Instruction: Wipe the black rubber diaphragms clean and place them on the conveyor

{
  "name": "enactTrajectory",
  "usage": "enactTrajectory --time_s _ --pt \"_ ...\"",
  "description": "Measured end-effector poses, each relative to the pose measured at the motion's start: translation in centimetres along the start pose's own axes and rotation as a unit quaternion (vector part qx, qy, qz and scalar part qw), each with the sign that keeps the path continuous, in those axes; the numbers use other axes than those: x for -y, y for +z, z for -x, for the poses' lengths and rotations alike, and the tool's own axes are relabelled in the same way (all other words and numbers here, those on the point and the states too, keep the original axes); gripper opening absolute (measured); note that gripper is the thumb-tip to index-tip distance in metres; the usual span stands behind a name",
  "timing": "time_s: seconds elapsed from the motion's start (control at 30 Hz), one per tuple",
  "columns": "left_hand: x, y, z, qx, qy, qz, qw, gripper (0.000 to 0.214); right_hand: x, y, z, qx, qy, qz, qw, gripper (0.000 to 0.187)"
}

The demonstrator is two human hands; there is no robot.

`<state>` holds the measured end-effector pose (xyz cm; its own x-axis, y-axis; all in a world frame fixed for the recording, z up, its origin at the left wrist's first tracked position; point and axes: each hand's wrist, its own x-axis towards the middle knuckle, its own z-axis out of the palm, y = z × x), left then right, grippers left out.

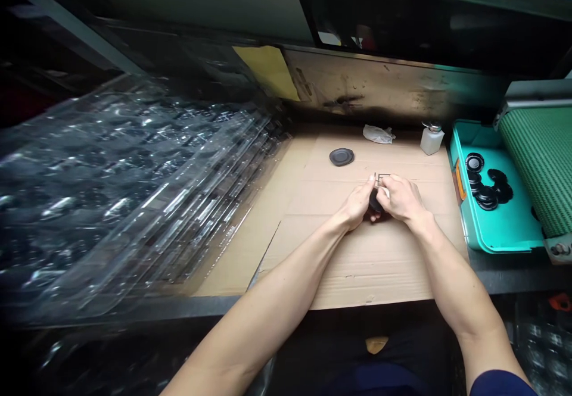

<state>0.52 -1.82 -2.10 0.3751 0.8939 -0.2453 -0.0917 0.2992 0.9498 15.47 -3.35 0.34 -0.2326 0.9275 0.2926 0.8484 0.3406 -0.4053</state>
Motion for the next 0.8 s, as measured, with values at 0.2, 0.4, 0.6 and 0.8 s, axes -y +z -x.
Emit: enactTrajectory --time_s 0.2,0.4,0.6,0.8 --pt "-1.3 -1.6 -0.4 -0.004 -0.014 0.179 0.984 0.066 -0.9 -0.2 0.2 -0.065 0.027 -0.038 0.997 0.020" --pt "-3.0 -3.3 0.3 0.077 0.013 0.318 0.945 0.045 -1.7 -0.3 -0.1 -0.192 0.063 -0.089 0.975 0.027" --pt "-3.5 -2.9 0.6 0.061 0.019 0.342 0.937 0.046 -2.7 -0.2 -0.3 -0.189 0.087 -0.066 0.976 0.026" --pt "-3.0 -3.1 0.0 0.063 0.034 0.368 0.927 0.043 -1.1 -0.1 -0.2 -0.222 0.069 -0.081 0.969 0.026"
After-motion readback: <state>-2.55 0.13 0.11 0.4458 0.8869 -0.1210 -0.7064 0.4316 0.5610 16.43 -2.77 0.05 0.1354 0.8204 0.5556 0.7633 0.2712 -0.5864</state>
